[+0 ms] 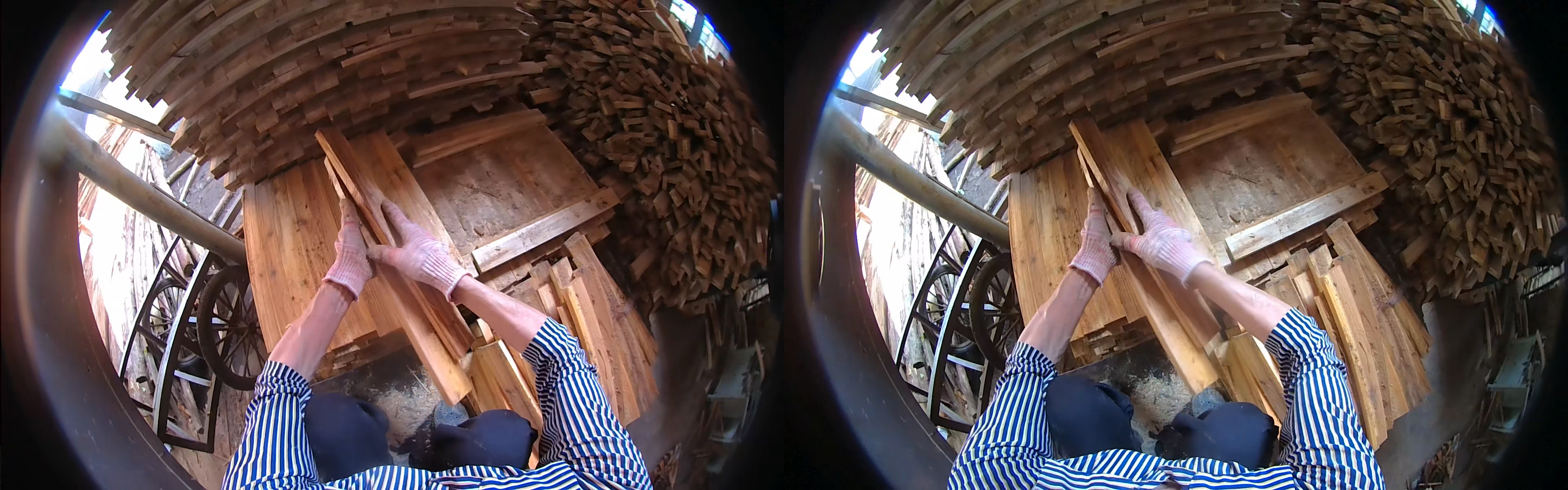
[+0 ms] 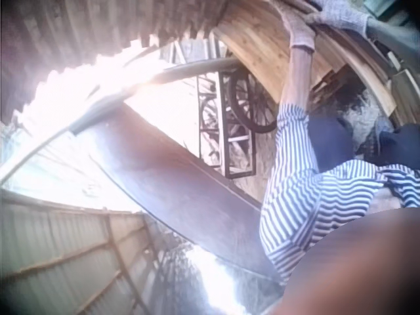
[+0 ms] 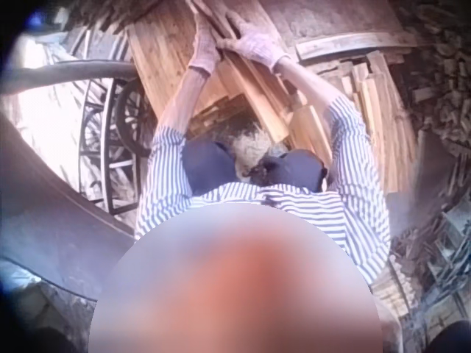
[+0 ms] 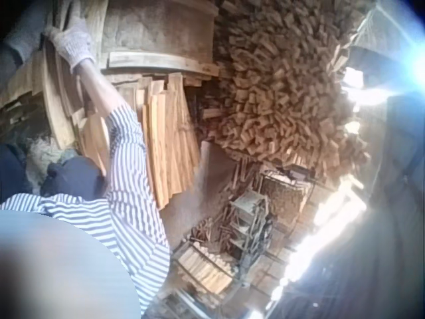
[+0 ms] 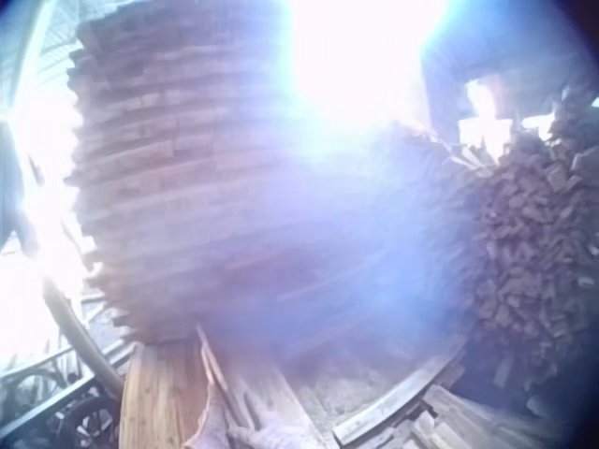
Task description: The person repeatedly picks up small wooden planks from a large pile and stacks them neatly on a wooden pallet. The worker wears gloves and handles the planks one by one or in small groups, arranging them into a growing stack.
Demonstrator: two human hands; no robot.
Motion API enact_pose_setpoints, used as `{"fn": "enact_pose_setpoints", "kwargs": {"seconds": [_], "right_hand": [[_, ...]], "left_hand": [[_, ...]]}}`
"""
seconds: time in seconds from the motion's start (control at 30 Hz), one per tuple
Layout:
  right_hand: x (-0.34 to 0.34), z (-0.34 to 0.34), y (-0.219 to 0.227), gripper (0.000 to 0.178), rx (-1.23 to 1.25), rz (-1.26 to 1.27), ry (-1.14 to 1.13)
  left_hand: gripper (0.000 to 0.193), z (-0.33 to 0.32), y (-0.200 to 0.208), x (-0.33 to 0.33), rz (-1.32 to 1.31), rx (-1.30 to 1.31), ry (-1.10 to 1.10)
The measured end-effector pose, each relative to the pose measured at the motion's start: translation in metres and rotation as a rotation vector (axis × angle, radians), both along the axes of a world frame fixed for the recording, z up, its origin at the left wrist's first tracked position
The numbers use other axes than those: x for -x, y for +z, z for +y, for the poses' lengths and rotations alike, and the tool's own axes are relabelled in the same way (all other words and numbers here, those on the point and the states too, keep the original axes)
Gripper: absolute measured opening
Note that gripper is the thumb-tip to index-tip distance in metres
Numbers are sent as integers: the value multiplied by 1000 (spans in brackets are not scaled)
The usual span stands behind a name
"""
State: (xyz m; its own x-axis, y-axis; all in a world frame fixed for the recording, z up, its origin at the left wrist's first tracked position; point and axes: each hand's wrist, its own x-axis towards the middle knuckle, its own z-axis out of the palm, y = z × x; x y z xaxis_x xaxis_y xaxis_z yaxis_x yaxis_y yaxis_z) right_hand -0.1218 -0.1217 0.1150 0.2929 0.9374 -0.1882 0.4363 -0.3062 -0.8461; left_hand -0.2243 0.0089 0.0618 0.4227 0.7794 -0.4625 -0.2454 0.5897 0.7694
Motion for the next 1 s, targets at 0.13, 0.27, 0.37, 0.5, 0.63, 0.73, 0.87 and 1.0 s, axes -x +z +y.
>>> {"fn": "enact_pose_setpoints", "kwargs": {"seconds": [0.13, 0.27, 0.37, 0.5, 0.63, 0.73, 0.87, 1.0], "right_hand": [[-15, -22, 27, 100, 29, -69, -88], [-36, -15, 4, 97, -83, -23, -160], [-72, 1, -8, 91, -99, 7, -207], [-146, 6, -18, 81, 173, -240, -249], [-125, 54, -67, 65, 133, -416, -169], [-135, 49, -86, 58, 162, -447, -221], [-158, 54, -93, 61, 125, -388, -103], [-185, 47, -100, 67, -72, 14, -13]], "left_hand": [[76, -10, 39, -39, -170, -10, -29], [75, -2, 42, -71, -47, -176, 10], [94, 39, 25, -51, 960, -1137, -348], [103, 104, -22, 52, 1475, -1567, -15], [86, 194, -49, 229, 1566, -1198, 404], [85, 185, -56, 218, 1430, -561, -84], [86, 169, -46, 214, 1316, -559, -115], [79, 163, -31, 204, 1434, -506, -108]]}}
